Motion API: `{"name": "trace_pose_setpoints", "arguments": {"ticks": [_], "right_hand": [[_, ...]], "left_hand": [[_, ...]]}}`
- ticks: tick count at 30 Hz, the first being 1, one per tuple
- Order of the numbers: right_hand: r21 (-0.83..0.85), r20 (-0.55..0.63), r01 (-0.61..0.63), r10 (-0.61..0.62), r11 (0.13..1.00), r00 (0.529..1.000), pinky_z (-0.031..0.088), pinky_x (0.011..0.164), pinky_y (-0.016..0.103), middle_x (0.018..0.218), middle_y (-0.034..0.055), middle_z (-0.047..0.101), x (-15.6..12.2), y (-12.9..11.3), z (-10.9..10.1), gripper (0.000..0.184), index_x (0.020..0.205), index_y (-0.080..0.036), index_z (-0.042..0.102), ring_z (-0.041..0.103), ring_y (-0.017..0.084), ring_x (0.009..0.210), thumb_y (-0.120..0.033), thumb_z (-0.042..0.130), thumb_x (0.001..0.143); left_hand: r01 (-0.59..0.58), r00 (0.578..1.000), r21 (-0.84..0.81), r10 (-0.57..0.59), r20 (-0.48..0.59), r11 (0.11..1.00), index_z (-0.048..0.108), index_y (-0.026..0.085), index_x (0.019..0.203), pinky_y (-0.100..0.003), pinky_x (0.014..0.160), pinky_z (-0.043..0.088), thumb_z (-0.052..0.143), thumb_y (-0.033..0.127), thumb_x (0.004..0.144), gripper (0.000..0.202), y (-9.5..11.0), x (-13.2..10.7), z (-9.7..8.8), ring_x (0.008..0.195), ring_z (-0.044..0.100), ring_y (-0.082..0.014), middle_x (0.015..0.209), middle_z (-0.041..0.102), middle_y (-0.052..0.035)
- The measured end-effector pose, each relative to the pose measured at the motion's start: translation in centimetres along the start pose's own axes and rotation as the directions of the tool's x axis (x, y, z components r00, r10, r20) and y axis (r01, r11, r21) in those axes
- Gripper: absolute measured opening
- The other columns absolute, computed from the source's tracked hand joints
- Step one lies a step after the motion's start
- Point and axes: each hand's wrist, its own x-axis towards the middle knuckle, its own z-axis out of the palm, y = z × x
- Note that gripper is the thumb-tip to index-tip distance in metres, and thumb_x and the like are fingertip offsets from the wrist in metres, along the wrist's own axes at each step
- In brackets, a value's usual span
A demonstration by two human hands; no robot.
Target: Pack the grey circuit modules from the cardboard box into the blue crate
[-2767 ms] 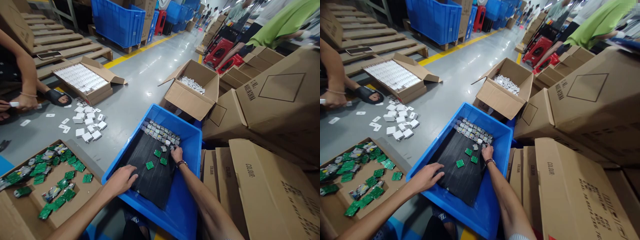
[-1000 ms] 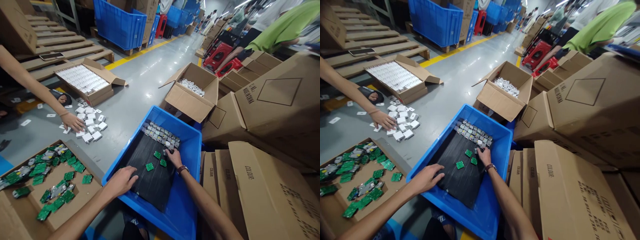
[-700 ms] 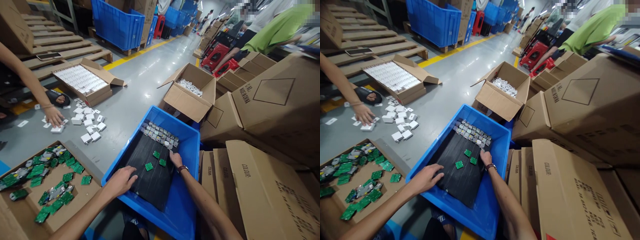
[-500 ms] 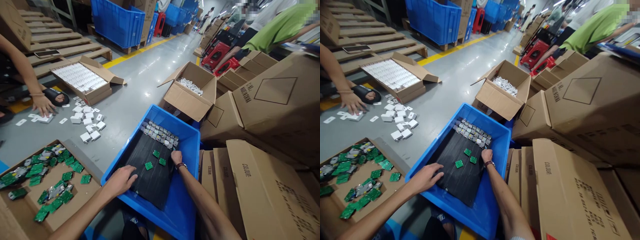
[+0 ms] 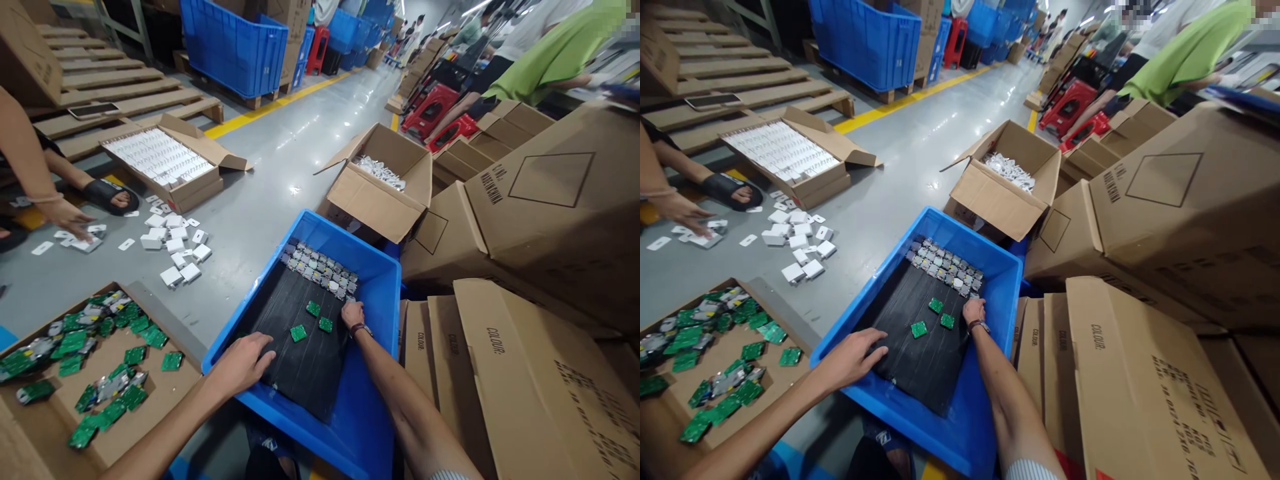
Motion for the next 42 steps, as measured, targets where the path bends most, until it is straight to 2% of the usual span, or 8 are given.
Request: {"name": "trace_pose_setpoints", "arguments": {"ticks": [6, 12, 17, 21, 28, 34, 38, 42], "right_hand": [[0.053, -0.01, -0.026, 0.027, 0.998, 1.0, 0.05, 0.09, 0.034, 0.116, 0.0286, 0.068, -0.1, 0.3, 0.2, 0.04, 0.125, -0.003, 0.059, 0.068, 0.032, 0.113, -0.025, 0.051, 0.093], [0.136, -0.06, -0.018, 0.026, 0.991, 0.998, 0.05, 0.09, 0.031, 0.119, 0.0257, 0.069, 0.4, 0.3, 0.3, 0.048, 0.13, -0.002, 0.058, 0.066, 0.031, 0.116, -0.029, 0.055, 0.091], [0.214, -0.086, 0.005, 0.014, 0.977, 0.996, 0.051, 0.088, 0.031, 0.11, 0.021, 0.074, 0.9, 0.1, 0.5, 0.052, 0.13, -0.003, 0.06, 0.068, 0.03, 0.111, -0.032, 0.06, 0.087], [0.254, -0.112, -0.004, 0.033, 0.967, 0.993, 0.05, 0.088, 0.031, 0.1, 0.0204, 0.075, 0.8, 0.3, 0.8, 0.058, 0.134, 0.001, 0.054, 0.069, 0.03, 0.107, -0.034, 0.058, 0.088], [0.283, -0.147, 0.033, 0.009, 0.959, 0.989, 0.048, 0.094, 0.031, 0.109, 0.0177, 0.071, 0.1, -0.6, 1.8, 0.065, 0.137, -0.003, 0.049, 0.063, 0.029, 0.113, -0.033, 0.064, 0.081], [0.265, -0.129, 0.03, 0.005, 0.964, 0.992, 0.048, 0.096, 0.034, 0.112, 0.0222, 0.068, -0.6, -1.3, 1.9, 0.062, 0.135, -0.001, 0.047, 0.062, 0.031, 0.113, -0.039, 0.058, 0.087], [0.178, -0.024, 0.181, -0.179, 0.967, 0.983, 0.045, 0.101, 0.036, 0.121, 0.0199, 0.064, -4.0, -0.9, 2.6, 0.067, 0.133, -0.009, 0.054, 0.059, 0.032, 0.118, -0.044, 0.07, 0.079], [0.084, 0.09, 0.403, -0.41, 0.911, 0.908, 0.043, 0.104, 0.04, 0.127, 0.0166, 0.058, -7.2, -0.6, 2.9, 0.077, 0.146, -0.016, 0.048, 0.053, 0.034, 0.123, -0.043, 0.072, 0.078]], "left_hand": [[0.008, 1.0, 0.008, -0.008, 0.009, 1.0, 0.067, 0.018, 0.123, -0.038, 0.097, 0.054, 0.046, 0.039, 0.1, 0.038, 0.3, 0.0, -0.2, 0.117, 0.065, -0.0288, 0.127, 0.07, -0.0115], [0.021, 1.0, 0.016, -0.021, 0.012, 1.0, 0.066, 0.017, 0.125, -0.039, 0.098, 0.053, 0.045, 0.038, 0.1, 0.039, 0.6, -0.1, -0.2, 0.116, 0.066, -0.0286, 0.127, 0.07, -0.0115], [0.019, 1.0, 0.016, -0.019, 0.021, 1.0, 0.066, 0.017, 0.125, -0.039, 0.097, 0.054, 0.045, 0.04, 0.1, 0.04, 0.2, 0.0, 0.0, 0.118, 0.065, -0.0291, 0.128, 0.069, -0.0119], [0.012, 1.0, 0.011, -0.012, 0.013, 1.0, 0.066, 0.017, 0.126, -0.039, 0.098, 0.053, 0.045, 0.041, 0.1, 0.04, 0.1, 0.0, 0.0, 0.118, 0.065, -0.0289, 0.128, 0.069, -0.0115], [0.017, 1.0, -0.005, -0.017, -0.009, 1.0, 0.067, 0.019, 0.124, -0.037, 0.099, 0.053, 0.047, 0.041, 0.1, 0.038, 0.2, -0.1, 0.0, 0.117, 0.066, -0.0279, 0.127, 0.07, -0.0103], [0.02, 1.0, -0.011, -0.02, 0.005, 1.0, 0.067, 0.019, 0.124, -0.038, 0.099, 0.052, 0.048, 0.04, 0.099, 0.038, 0.1, 0.0, -0.1, 0.118, 0.065, -0.0283, 0.125, 0.071, -0.0112], [0.026, 0.999, -0.007, -0.025, 0.027, 1.0, 0.066, 0.018, 0.124, -0.039, 0.098, 0.052, 0.047, 0.04, 0.099, 0.039, 0.3, 0.1, -0.3, 0.117, 0.065, -0.0292, 0.125, 0.07, -0.012], [0.026, 1.0, -0.009, -0.026, 0.016, 1.0, 0.067, 0.018, 0.124, -0.039, 0.1, 0.051, 0.048, 0.039, 0.099, 0.037, 0.2, 0.1, -0.2, 0.117, 0.065, -0.0287, 0.124, 0.071, -0.0119]]}}
